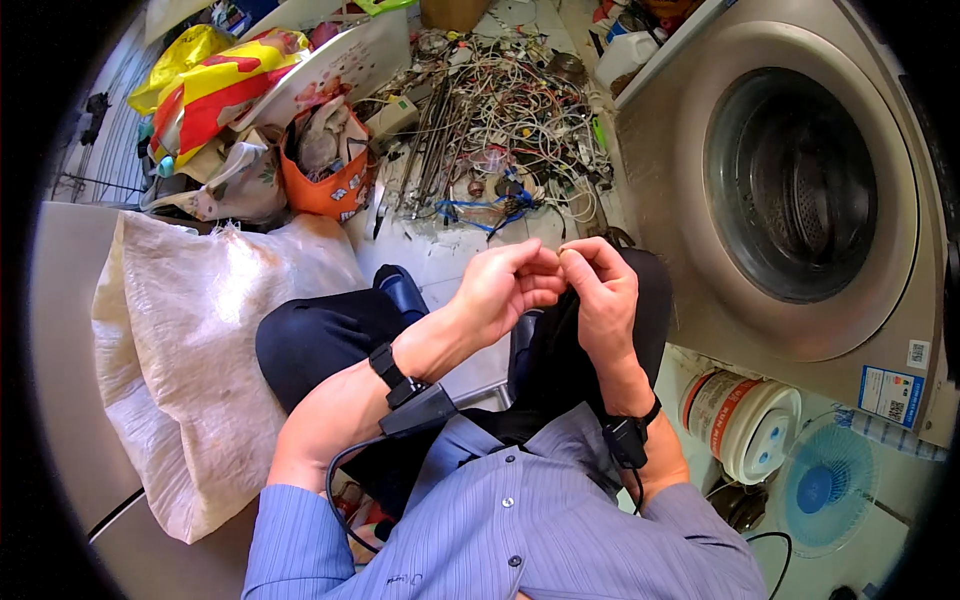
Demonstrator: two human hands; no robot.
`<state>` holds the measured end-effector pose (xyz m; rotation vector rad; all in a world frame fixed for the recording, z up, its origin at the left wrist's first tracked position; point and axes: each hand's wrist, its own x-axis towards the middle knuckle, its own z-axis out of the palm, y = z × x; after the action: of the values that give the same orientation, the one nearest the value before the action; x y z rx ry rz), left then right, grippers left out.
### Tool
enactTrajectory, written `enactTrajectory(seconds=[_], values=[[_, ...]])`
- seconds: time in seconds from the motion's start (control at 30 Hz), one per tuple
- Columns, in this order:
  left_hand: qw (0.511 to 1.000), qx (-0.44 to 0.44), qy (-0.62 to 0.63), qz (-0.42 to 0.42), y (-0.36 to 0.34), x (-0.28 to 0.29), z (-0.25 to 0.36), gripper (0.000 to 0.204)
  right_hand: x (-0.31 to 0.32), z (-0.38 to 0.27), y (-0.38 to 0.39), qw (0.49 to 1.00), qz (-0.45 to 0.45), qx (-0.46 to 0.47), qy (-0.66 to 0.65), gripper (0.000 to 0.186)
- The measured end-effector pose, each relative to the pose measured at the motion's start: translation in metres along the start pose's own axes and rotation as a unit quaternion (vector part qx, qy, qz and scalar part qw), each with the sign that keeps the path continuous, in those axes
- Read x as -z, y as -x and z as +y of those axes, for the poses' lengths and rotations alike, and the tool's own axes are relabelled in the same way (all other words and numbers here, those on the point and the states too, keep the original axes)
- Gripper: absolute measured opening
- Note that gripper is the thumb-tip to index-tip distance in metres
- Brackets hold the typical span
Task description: The recorder uses a hammer and screwdriver to pry open and repair a white remote control while sitting on a floor cluttered with wires.
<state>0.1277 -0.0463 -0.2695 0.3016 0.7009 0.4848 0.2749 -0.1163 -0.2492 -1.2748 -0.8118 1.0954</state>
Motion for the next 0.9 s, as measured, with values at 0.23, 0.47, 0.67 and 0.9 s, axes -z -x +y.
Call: enactTrajectory(seconds=[0.23,0.47,0.67,0.9], values=[[0.996,-0.021,-0.025,-0.083,0.008,-0.005,0.001,0.036,0.006,0.014,-0.005,0.986,-0.012,-0.083,-0.141,0.016],[0.995,-0.036,-0.054,-0.073,0.008,-0.001,0.000,0.035,0.011,0.008,-0.011,0.986,-0.050,-0.102,-0.121,0.015],[0.994,-0.038,-0.080,-0.067,0.009,-0.001,0.001,0.034,0.017,0.012,-0.011,0.988,-0.081,-0.097,-0.094,0.015],[0.997,-0.012,-0.046,-0.069,0.013,-0.004,0.009,0.035,0.008,0.001,-0.009,0.977,-0.094,-0.114,-0.155,0.019]])
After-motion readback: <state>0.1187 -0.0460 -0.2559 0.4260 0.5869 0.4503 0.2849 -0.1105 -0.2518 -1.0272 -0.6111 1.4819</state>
